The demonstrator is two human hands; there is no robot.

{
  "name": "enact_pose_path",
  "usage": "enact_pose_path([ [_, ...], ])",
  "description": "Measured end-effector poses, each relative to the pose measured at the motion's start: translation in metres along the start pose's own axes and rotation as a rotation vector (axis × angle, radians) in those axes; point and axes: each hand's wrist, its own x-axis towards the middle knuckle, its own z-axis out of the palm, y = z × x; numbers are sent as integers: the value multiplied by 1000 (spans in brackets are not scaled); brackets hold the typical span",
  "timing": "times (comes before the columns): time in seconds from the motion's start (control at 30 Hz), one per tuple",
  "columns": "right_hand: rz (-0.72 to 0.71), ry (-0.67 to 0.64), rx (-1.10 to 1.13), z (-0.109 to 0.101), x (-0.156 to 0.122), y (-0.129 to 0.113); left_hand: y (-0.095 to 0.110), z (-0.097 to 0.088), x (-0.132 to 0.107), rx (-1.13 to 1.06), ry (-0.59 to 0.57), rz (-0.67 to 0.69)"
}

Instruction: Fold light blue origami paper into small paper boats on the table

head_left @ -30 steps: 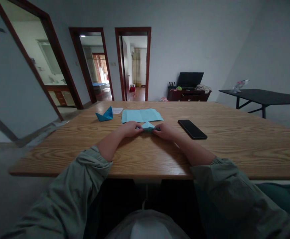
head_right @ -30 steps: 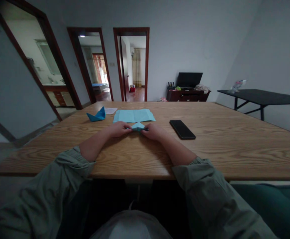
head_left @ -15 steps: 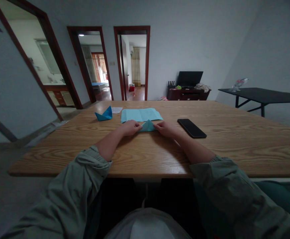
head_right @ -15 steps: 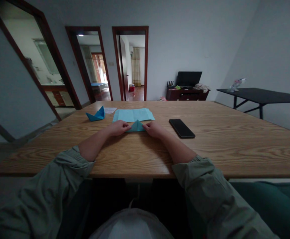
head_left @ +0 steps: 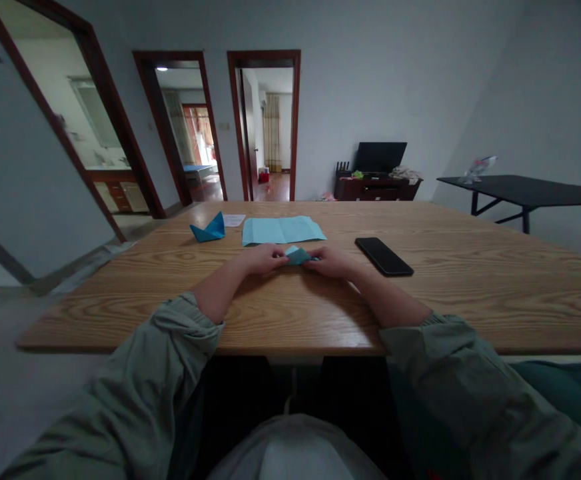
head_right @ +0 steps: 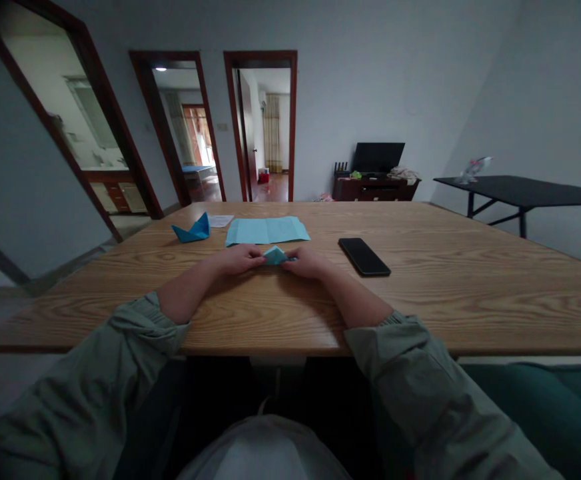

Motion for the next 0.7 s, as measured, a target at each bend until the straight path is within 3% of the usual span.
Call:
enact_pose_path([
  [0.13,-26,-36,22,-2,-3,-5,4,0,-1,-43,-21,30],
  [0.37,103,-37,102,-3,-3,-6,5,-1,-3,-51,-1,-2],
  [0.7,38,29,151,1,-1,2,8,-4,-6,-44,44,-87],
])
